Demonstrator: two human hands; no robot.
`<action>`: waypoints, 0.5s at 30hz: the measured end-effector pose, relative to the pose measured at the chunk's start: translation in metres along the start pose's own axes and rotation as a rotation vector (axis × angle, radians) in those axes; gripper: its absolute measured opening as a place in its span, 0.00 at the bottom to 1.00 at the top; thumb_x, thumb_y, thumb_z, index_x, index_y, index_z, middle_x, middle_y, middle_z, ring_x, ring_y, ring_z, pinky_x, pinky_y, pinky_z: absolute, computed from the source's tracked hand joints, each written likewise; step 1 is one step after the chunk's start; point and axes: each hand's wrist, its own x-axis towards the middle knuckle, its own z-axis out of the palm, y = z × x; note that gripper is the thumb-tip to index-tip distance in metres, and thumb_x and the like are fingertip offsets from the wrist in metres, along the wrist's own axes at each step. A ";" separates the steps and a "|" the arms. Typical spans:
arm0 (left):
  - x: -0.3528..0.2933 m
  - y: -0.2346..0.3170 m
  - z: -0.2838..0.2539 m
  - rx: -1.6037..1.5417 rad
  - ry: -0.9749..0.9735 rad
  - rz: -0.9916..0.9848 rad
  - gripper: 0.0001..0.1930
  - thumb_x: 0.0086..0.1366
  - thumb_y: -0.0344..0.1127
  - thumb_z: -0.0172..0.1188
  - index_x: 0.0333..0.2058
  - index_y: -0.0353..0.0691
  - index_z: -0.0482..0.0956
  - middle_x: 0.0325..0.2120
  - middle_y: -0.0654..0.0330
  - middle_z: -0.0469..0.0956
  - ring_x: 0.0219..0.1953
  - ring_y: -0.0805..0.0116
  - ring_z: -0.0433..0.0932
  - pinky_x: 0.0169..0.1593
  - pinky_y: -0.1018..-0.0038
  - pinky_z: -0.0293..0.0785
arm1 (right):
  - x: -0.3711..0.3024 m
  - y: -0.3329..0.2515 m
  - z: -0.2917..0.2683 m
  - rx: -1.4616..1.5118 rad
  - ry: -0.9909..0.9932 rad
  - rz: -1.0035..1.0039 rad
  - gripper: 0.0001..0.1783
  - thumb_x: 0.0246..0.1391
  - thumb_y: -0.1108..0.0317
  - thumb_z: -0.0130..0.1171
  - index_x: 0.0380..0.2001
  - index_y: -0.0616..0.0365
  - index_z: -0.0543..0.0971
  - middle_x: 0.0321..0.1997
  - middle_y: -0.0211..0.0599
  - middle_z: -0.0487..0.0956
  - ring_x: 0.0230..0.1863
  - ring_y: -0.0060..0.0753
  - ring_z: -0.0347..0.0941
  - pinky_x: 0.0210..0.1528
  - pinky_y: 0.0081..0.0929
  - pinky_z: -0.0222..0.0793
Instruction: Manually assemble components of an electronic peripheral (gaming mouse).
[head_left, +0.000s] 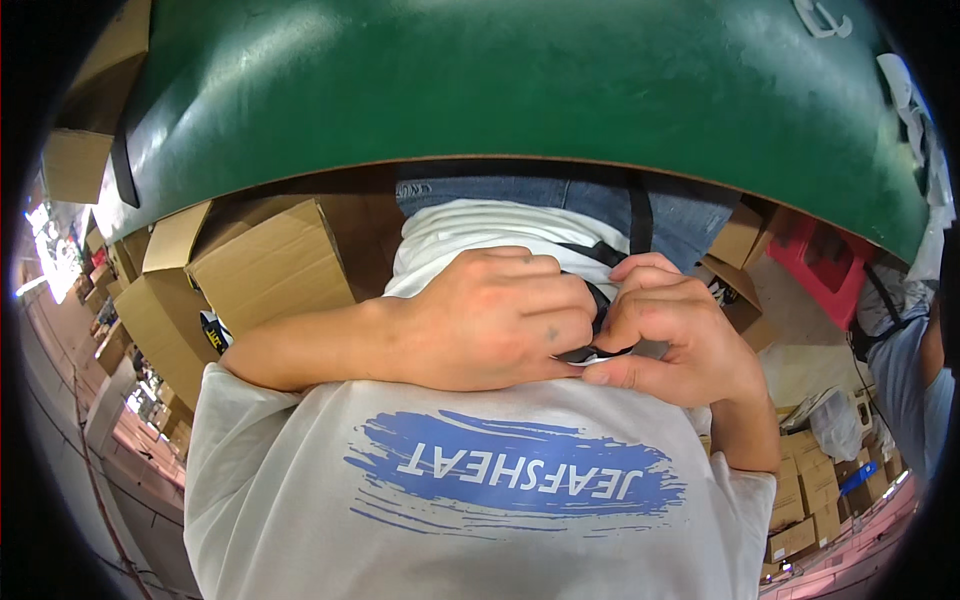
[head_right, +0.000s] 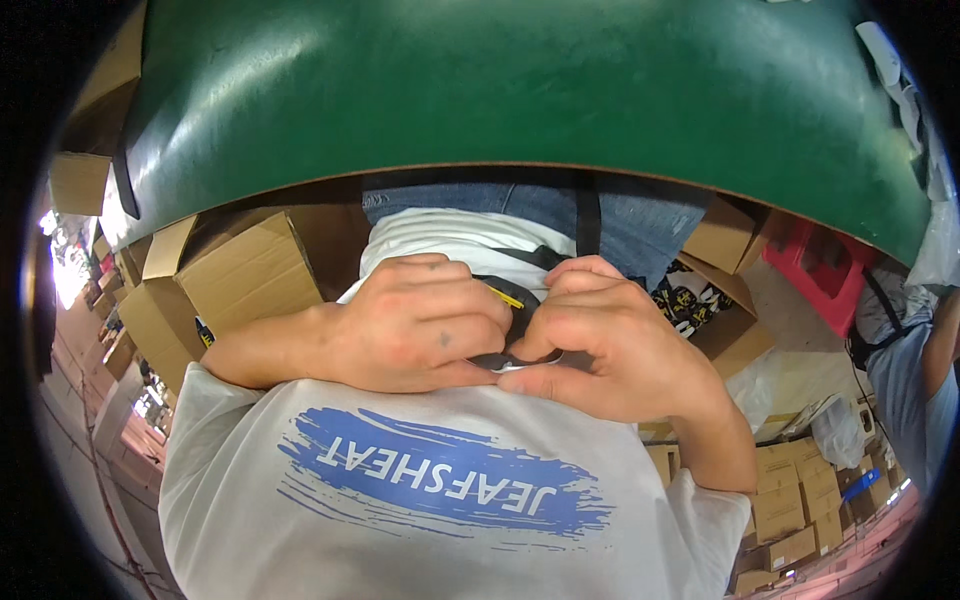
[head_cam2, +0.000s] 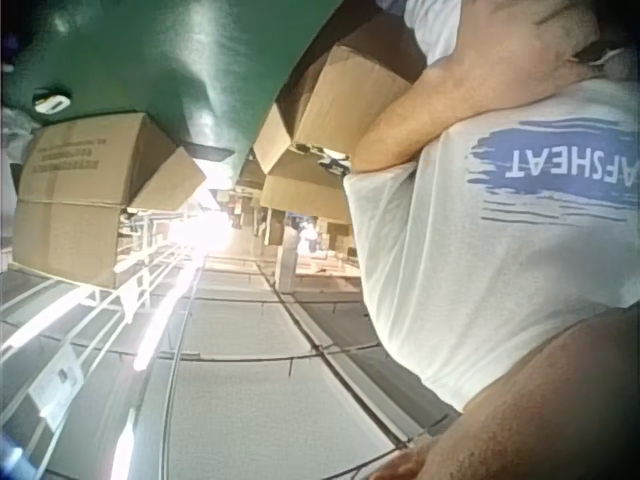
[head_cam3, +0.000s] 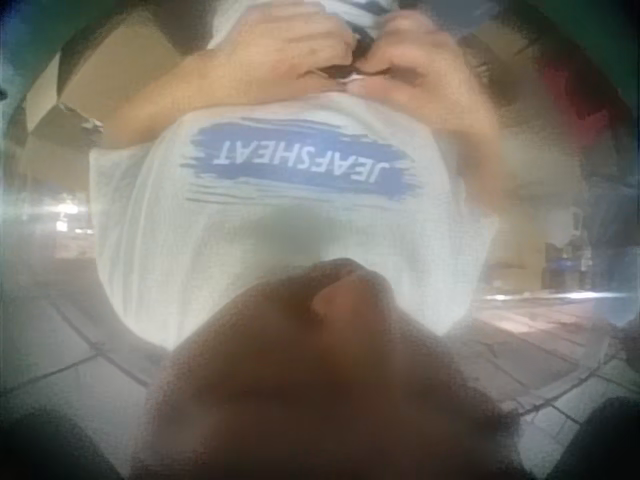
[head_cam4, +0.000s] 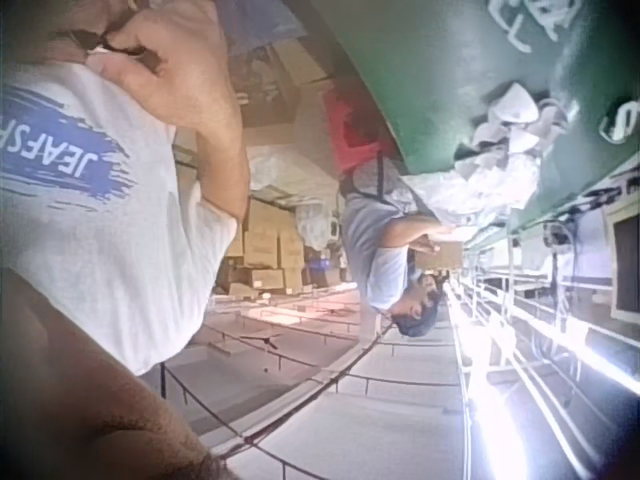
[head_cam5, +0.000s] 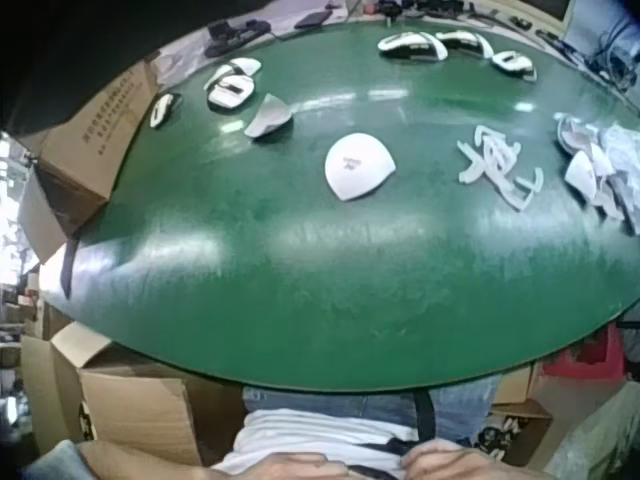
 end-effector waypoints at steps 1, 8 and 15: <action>-0.003 0.000 0.003 -0.006 -0.007 -0.010 0.14 0.55 0.36 0.83 0.36 0.41 0.86 0.40 0.61 0.88 0.34 0.63 0.83 0.38 0.66 0.80 | -0.001 0.005 0.003 0.028 0.007 0.017 0.15 0.54 0.58 0.88 0.31 0.51 0.89 0.28 0.26 0.85 0.33 0.36 0.78 0.59 0.41 0.72; -0.008 0.002 0.010 -0.176 -0.034 -0.166 0.18 0.57 0.38 0.86 0.37 0.39 0.85 0.39 0.57 0.88 0.40 0.54 0.88 0.44 0.60 0.85 | 0.004 0.005 0.002 0.148 -0.162 0.225 0.15 0.59 0.59 0.85 0.29 0.52 0.87 0.29 0.27 0.85 0.32 0.33 0.77 0.53 0.35 0.67; -0.001 0.011 0.007 -0.041 -0.026 -0.084 0.16 0.59 0.42 0.84 0.37 0.42 0.86 0.39 0.62 0.86 0.35 0.61 0.84 0.39 0.65 0.81 | -0.009 -0.005 0.007 0.038 0.002 0.097 0.14 0.58 0.59 0.85 0.30 0.52 0.87 0.31 0.25 0.86 0.38 0.35 0.78 0.53 0.37 0.66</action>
